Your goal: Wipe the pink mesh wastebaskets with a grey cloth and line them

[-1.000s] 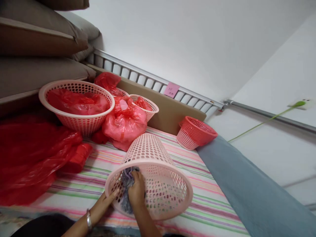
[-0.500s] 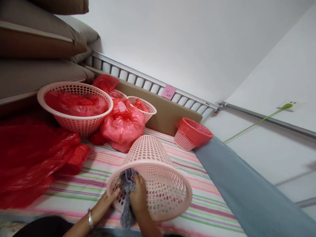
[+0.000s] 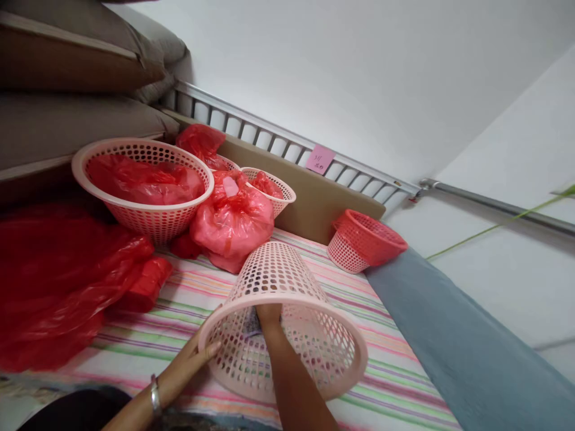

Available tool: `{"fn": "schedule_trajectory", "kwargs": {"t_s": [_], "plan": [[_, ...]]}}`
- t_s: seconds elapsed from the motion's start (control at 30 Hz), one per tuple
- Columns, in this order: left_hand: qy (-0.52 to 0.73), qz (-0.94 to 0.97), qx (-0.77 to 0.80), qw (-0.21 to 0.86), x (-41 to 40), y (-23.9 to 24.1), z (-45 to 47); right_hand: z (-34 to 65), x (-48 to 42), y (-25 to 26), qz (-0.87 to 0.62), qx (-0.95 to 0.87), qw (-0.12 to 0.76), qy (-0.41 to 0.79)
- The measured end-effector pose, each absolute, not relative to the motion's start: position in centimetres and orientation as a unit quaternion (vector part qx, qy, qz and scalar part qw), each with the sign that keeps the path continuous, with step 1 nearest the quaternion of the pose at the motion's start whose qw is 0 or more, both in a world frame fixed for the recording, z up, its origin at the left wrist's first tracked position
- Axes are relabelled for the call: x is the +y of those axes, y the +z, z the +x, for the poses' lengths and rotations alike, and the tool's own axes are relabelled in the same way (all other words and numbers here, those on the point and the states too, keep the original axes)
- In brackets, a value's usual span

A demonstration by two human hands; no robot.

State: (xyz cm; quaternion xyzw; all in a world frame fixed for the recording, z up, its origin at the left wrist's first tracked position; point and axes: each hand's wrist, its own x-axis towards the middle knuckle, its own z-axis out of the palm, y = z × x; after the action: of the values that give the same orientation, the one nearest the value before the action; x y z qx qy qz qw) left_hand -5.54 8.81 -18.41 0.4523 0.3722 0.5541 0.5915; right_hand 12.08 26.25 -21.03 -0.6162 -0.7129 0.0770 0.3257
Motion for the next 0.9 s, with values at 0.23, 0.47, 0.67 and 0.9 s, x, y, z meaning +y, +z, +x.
{"fn": "schedule_trajectory", "kwargs": {"t_s": [0.23, 0.47, 0.67, 0.9], "plan": [[0.561, 0.44, 0.4, 0.576, 9.5, -18.3, -5.8, 10.0, 22.4, -19.6, -0.598, -0.742, 0.298, 0.058], [0.591, 0.417, 0.374, 0.581, 9.4, -19.0, -5.9, 9.8, 11.8, -21.4, -0.53, -0.784, 0.313, 0.079], [0.587, 0.415, 0.382, 0.582, 9.2, -19.3, -5.8, 11.9, 8.1, -21.9, -0.472, -0.824, 0.299, 0.089], [0.569, 0.418, 0.318, 0.632, 9.3, -19.9, -4.9, 11.7, 16.0, -20.5, -0.53, -0.782, 0.321, 0.058]]}}
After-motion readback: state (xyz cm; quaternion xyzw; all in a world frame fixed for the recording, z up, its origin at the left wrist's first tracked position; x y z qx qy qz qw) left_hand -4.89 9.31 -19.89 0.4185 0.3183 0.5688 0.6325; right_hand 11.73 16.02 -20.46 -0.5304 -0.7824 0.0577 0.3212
